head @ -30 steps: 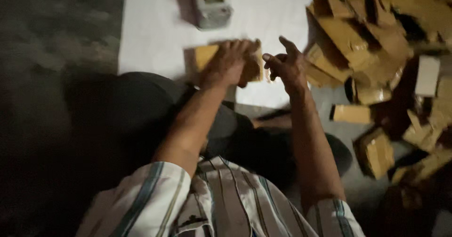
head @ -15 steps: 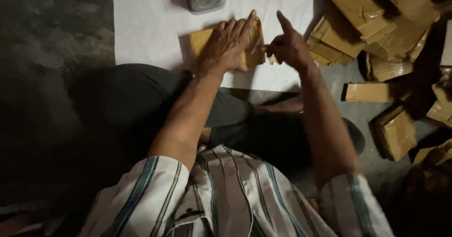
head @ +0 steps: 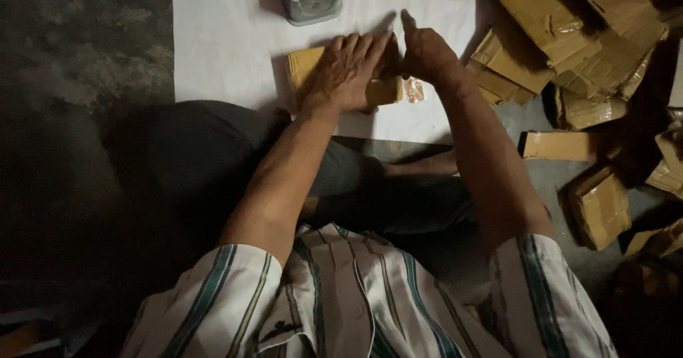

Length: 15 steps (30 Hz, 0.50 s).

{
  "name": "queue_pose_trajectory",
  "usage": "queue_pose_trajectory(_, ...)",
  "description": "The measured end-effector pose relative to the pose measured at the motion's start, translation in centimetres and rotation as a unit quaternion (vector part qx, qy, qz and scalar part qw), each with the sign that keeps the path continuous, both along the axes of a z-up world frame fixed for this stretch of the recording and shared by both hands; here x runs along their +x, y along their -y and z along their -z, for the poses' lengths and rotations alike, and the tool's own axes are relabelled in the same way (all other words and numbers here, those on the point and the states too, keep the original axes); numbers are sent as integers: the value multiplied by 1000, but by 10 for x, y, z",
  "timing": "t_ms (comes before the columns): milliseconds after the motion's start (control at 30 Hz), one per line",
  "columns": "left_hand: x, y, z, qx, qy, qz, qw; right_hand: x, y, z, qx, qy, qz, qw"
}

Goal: The person sits on the floor and repeatedly folds small cardboard boxes, inserts items, and seals them with tape using a handheld dispenser. The person handles multiple boxes one at a time, stacking the finished packages to the side.

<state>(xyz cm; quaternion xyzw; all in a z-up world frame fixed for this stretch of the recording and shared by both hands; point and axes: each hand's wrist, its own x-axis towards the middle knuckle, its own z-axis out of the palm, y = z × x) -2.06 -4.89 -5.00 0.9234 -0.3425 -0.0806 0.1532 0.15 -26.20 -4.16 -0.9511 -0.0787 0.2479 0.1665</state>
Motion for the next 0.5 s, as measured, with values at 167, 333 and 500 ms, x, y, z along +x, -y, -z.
queue_pose_trajectory(167,-5,-8,-5,23,-63,41,997,-2,9,14,26,-18,54,998)
queue_pose_trajectory(333,-7,-15,-9,25,0,53,998,3,8,33,-35,-55,118,991)
queue_pose_trajectory(500,-14,-12,-15,58,-35,51,996,0,25,34,-188,74,6,979)
